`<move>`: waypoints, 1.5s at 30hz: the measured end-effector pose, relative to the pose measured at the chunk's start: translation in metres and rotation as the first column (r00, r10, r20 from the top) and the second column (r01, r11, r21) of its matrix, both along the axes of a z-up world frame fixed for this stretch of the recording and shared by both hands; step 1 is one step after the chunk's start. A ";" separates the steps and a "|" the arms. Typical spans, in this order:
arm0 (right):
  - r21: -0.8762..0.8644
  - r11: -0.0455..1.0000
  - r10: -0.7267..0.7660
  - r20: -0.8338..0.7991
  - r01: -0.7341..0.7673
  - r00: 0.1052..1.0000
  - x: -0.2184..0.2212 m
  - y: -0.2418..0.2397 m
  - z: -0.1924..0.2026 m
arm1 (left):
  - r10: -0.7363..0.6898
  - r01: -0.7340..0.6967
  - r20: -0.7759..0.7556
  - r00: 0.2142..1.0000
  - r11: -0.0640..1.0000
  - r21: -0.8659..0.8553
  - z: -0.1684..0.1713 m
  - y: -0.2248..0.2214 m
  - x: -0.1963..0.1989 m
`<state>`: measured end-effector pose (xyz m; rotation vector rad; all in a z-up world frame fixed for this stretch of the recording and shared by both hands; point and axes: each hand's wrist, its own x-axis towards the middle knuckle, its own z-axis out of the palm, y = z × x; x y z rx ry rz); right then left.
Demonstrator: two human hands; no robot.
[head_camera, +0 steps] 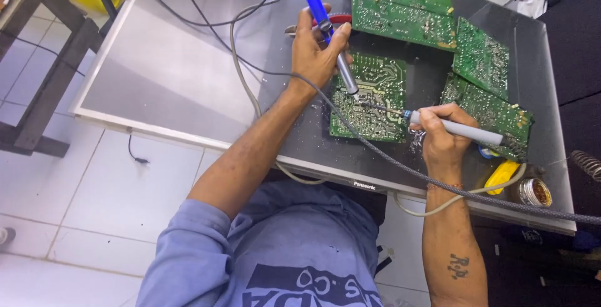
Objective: Soldering and desoldering components on electronic circuit boards using a soldering iron and a desoldering pump.
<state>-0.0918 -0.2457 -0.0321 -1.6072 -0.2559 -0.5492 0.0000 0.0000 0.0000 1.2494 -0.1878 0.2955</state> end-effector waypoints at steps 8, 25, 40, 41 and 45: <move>0.012 1.000 -0.025 -0.014 0.026 1.000 -0.001 -0.001 -0.001 | 0.020 -0.021 0.008 1.000 0.999 0.035 0.001 -0.001 -0.004; 0.008 0.999 -0.042 -0.031 0.042 0.999 0.001 -0.001 -0.003 | 0.001 0.000 0.020 1.000 0.999 -0.044 0.004 0.015 0.012; 0.039 0.999 0.020 -0.118 -0.015 0.993 0.012 -0.001 -0.002 | -0.155 0.151 -0.126 0.980 0.988 -0.042 -0.017 0.027 0.048; 0.070 0.997 0.037 -0.137 -0.027 0.990 0.013 -0.002 -0.003 | -0.168 0.169 -0.140 0.976 0.986 -0.011 -0.022 0.032 0.053; 0.147 0.989 0.054 -0.178 -0.028 0.983 0.014 -0.004 -0.005 | -0.155 0.173 -0.194 0.969 0.982 0.081 -0.024 0.036 0.054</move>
